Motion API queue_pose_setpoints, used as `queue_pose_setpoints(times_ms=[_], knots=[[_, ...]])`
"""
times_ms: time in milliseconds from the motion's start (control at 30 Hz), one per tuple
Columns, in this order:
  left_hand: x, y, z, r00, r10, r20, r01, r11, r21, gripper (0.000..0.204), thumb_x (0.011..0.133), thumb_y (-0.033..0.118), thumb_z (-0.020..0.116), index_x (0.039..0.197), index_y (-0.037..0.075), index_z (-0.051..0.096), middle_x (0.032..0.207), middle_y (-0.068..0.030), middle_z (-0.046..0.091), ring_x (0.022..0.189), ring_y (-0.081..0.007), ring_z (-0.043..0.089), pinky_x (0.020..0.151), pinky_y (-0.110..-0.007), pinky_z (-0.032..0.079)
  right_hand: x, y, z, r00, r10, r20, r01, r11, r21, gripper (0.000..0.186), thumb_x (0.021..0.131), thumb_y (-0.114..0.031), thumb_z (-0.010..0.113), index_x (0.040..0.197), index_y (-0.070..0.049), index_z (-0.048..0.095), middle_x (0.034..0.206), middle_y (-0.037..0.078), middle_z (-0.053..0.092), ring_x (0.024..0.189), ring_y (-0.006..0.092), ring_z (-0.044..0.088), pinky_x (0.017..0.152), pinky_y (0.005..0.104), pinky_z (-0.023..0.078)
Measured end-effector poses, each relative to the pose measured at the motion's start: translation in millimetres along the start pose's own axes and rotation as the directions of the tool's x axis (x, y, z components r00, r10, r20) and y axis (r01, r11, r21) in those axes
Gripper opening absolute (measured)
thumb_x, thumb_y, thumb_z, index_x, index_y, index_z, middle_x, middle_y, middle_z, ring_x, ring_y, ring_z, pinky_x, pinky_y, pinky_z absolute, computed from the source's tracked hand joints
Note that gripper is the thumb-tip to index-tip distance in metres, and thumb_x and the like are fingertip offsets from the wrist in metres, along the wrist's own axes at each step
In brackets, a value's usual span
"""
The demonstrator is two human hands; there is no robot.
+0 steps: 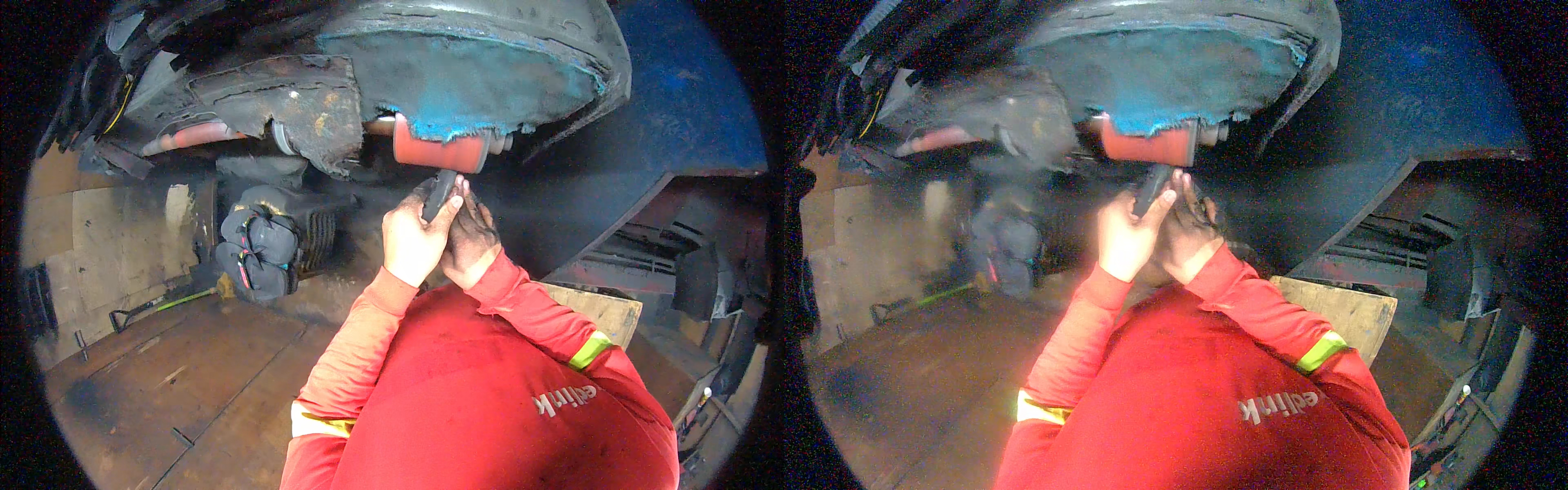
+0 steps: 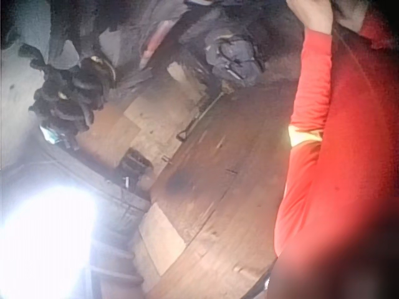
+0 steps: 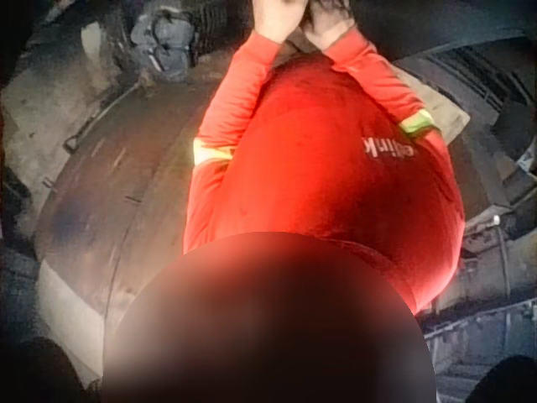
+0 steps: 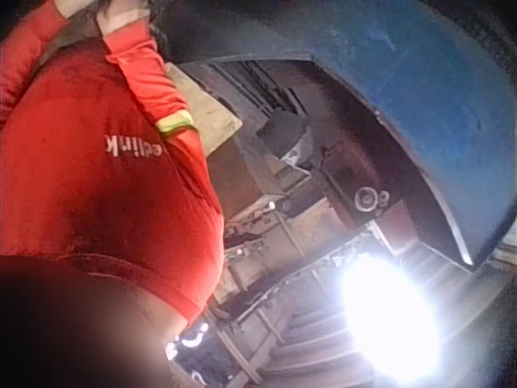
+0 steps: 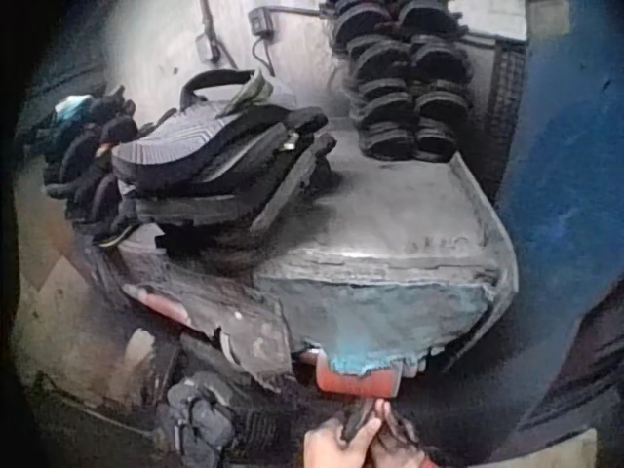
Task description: The person repeatedly presses the soles of flip-flops against a rotating grinding wheel to smooth or shape them. They handle several flip-flops one at a time, rotating each to grind different areas of the sole, then place them on a nearby pile.
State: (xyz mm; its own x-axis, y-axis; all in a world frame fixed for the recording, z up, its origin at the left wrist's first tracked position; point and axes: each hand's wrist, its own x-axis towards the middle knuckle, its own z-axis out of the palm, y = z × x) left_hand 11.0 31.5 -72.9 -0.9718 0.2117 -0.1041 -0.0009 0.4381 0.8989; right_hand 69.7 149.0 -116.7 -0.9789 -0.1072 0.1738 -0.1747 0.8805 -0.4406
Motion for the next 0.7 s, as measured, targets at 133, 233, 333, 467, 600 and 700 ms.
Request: queue_pose_setpoints(times_ms=[133, 233, 333, 467, 600, 700], knots=[[-2.3, 2.5, -4.5, 0.996, 0.093, -0.017, -0.093, 0.995, -0.041, 0.036, 0.087, 0.024, 0.074, 0.114, 0.001, 0.069, 0.103, -0.0196, 0.072, 0.094, -0.0305, 0.072, 0.082, -0.036, 0.055, 0.1, -5.5, 3.8, 0.998, 0.006, -0.064, -0.006, 1.0, 0.003, 0.072, 0.081, -0.027, 0.066, 0.143, 0.001, 0.041, 0.149, 0.032, 0.036, 0.142, 0.0455, 0.032, 0.112, 0.0546, 0.029], [-0.1, 6.3, -11.5, 0.985, 0.167, -0.043, -0.161, 0.98, 0.118, 0.028, 0.087, 0.026, 0.074, 0.101, 0.002, 0.072, 0.09, -0.0166, 0.071, 0.08, -0.0308, 0.07, 0.07, -0.038, 0.054, 5.1, -11.8, -0.5, 1.0, -0.004, -0.031, 0.008, 0.99, 0.141, 0.07, 0.08, -0.027, 0.07, 0.14, -0.001, 0.045, 0.145, 0.031, 0.042, 0.139, 0.0453, 0.037, 0.111, 0.0525, 0.032], [4.9, 10.6, -19.7, 0.979, 0.202, -0.026, -0.188, 0.946, 0.265, 0.027, 0.085, 0.029, 0.075, 0.092, 0.003, 0.072, 0.08, -0.0188, 0.067, 0.073, -0.0379, 0.067, 0.064, -0.042, 0.052, 10.8, -19.6, -10.6, 0.994, -0.005, -0.11, 0.047, 0.921, 0.388, 0.072, 0.077, -0.026, 0.075, 0.138, -0.002, 0.047, 0.137, 0.027, 0.051, 0.131, 0.0424, 0.048, 0.107, 0.048, 0.04], [16.0, 9.0, -18.2, 0.984, 0.177, 0.024, -0.171, 0.899, 0.403, 0.031, 0.083, 0.034, 0.075, 0.083, 0.003, 0.071, 0.073, -0.0194, 0.066, 0.067, -0.0381, 0.066, 0.06, -0.043, 0.052, 15.0, -23.1, -29.6, 0.952, 0.192, 0.238, -0.298, 0.755, 0.584, 0.066, 0.07, -0.03, 0.082, 0.124, -0.004, 0.055, 0.118, 0.022, 0.063, 0.108, 0.0384, 0.064, 0.092, 0.044, 0.052], [33.3, -2.6, 0.9, 1.0, 0.009, 0.03, -0.017, 0.951, 0.308, 0.043, 0.085, 0.043, 0.072, 0.077, 0.0, 0.069, 0.074, -0.024, 0.066, 0.07, -0.0413, 0.067, 0.06, -0.045, 0.052, 28.4, -5.9, -35.0, 0.914, 0.174, 0.368, -0.373, 0.717, 0.589, 0.067, 0.068, -0.04, 0.083, 0.119, -0.005, 0.057, 0.11, 0.022, 0.066, 0.101, 0.0397, 0.066, 0.085, 0.0453, 0.054], [25.0, -7.1, 7.3, 0.999, -0.033, 0.003, 0.032, 0.984, 0.174, 0.037, 0.087, 0.037, 0.073, 0.085, 0.0, 0.071, 0.078, -0.0222, 0.068, 0.07, -0.0362, 0.069, 0.063, -0.039, 0.053, 23.8, 5.7, -32.5, 0.948, 0.112, 0.297, -0.225, 0.897, 0.38, 0.074, 0.072, -0.037, 0.077, 0.13, 0.0, 0.052, 0.132, 0.028, 0.055, 0.12, 0.0406, 0.057, 0.096, 0.0464, 0.049]])
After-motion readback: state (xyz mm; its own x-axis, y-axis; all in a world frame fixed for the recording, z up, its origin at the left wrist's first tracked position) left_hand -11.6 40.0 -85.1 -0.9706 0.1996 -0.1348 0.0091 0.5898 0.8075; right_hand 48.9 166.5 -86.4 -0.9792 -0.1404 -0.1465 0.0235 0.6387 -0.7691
